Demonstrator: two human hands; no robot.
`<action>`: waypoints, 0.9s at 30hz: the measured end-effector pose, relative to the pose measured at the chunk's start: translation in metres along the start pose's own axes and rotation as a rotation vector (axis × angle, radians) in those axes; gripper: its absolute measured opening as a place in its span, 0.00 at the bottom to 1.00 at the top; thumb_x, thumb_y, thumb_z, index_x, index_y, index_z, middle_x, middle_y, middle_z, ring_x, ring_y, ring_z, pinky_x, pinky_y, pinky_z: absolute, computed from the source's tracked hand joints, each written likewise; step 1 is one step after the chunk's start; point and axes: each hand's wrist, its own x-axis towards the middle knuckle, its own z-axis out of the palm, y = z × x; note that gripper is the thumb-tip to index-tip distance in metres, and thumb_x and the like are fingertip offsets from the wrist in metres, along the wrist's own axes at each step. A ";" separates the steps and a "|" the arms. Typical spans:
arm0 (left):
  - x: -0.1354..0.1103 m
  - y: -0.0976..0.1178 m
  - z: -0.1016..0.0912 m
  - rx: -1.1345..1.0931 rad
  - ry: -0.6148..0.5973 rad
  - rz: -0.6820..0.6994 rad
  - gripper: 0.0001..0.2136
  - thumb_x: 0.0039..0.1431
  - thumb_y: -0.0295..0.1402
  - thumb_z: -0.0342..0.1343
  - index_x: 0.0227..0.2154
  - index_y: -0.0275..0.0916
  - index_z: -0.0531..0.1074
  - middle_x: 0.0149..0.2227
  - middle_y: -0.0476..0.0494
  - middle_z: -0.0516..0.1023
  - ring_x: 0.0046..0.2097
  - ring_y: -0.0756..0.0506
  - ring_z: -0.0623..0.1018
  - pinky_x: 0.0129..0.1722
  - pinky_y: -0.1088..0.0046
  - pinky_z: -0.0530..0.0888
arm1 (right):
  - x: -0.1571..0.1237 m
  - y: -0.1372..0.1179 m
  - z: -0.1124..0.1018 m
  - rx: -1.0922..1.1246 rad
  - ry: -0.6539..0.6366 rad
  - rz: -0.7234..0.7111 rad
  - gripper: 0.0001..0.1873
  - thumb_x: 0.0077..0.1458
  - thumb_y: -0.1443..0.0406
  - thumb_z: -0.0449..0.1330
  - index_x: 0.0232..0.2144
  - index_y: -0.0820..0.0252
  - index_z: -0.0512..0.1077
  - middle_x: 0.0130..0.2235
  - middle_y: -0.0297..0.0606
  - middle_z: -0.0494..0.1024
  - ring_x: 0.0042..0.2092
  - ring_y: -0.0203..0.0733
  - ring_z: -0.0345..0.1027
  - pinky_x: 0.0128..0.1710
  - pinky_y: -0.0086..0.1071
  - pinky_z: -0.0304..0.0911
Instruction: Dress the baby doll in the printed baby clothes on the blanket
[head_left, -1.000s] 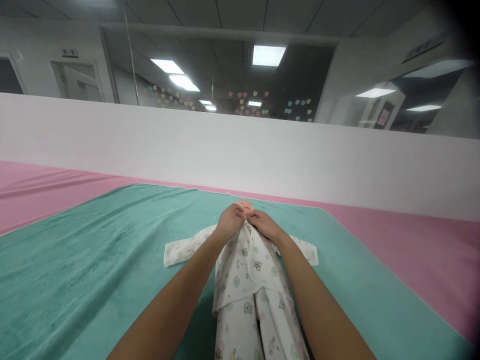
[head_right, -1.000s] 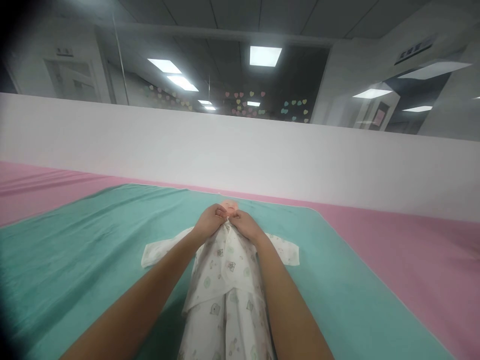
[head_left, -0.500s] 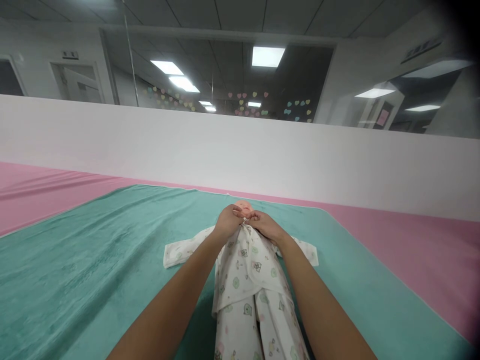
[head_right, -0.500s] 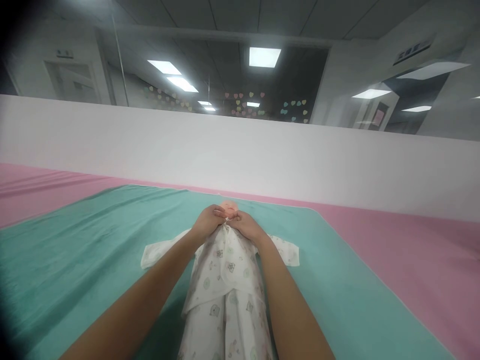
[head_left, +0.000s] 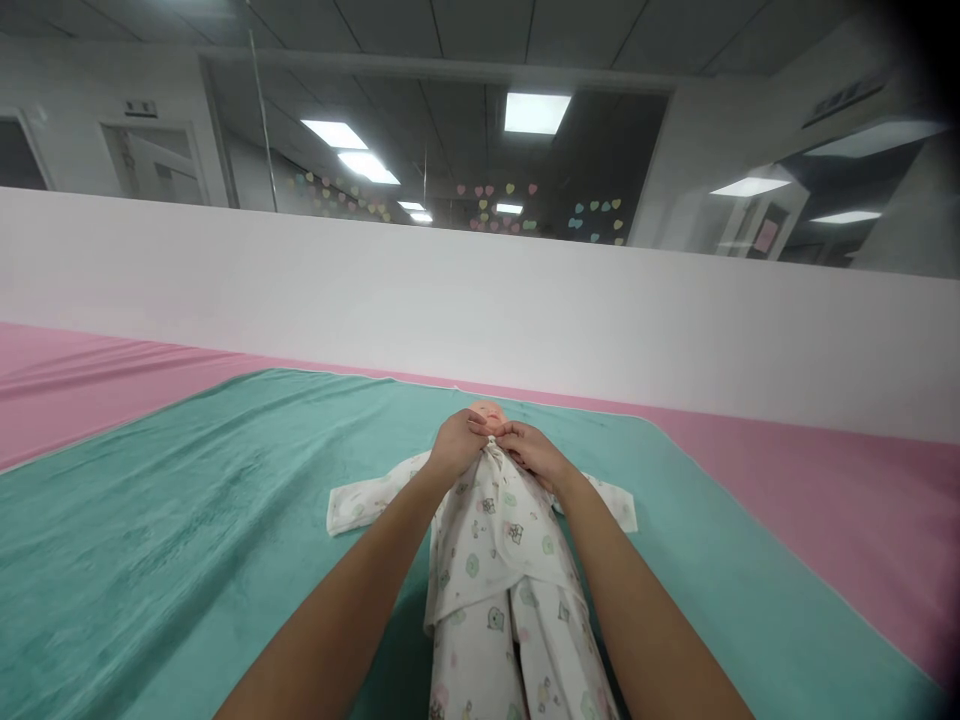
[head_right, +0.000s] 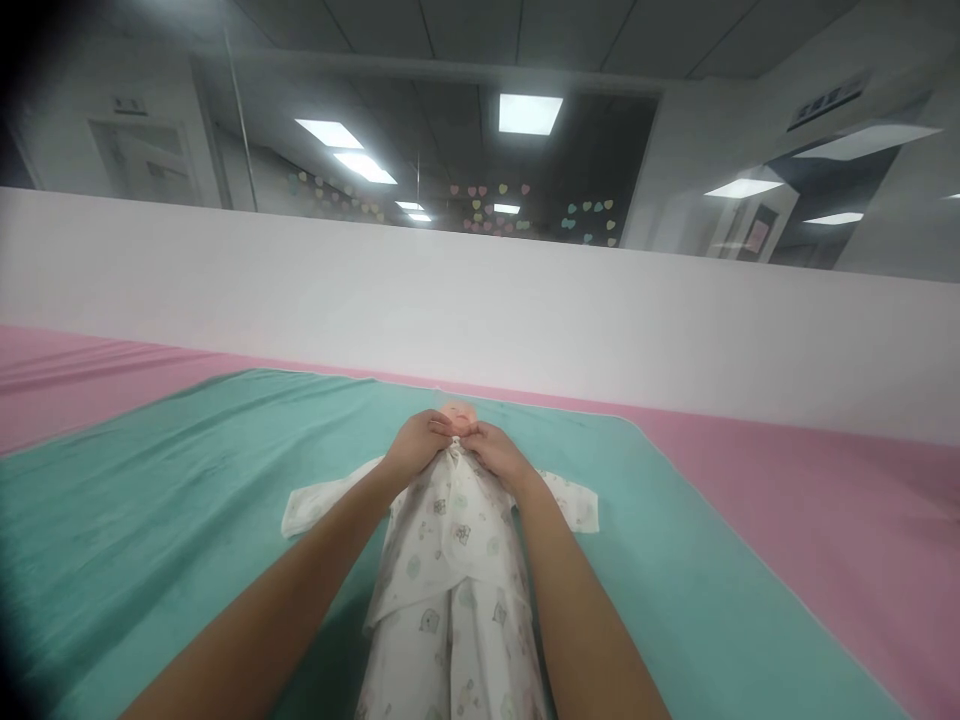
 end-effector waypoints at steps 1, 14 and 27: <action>0.001 0.000 0.000 0.038 0.001 0.018 0.11 0.44 0.25 0.52 0.34 0.38 0.68 0.33 0.47 0.76 0.35 0.47 0.73 0.30 0.75 0.65 | 0.000 0.000 0.000 -0.005 0.010 -0.001 0.10 0.44 0.62 0.58 0.31 0.59 0.67 0.19 0.25 0.55 0.20 0.28 0.43 0.18 0.25 0.37; 0.001 0.001 0.001 -0.008 -0.078 0.017 0.09 0.45 0.23 0.50 0.32 0.37 0.69 0.31 0.46 0.75 0.32 0.48 0.72 0.30 0.76 0.66 | 0.001 0.003 0.001 0.003 0.049 -0.043 0.11 0.43 0.63 0.58 0.32 0.60 0.69 0.20 0.26 0.57 0.20 0.27 0.45 0.18 0.24 0.39; -0.004 0.007 -0.003 -0.072 -0.137 -0.029 0.07 0.50 0.31 0.50 0.33 0.36 0.68 0.36 0.42 0.75 0.38 0.44 0.73 0.35 0.72 0.67 | 0.001 0.002 0.003 0.017 0.054 -0.052 0.11 0.44 0.61 0.58 0.31 0.59 0.69 0.21 0.26 0.59 0.20 0.27 0.46 0.19 0.24 0.40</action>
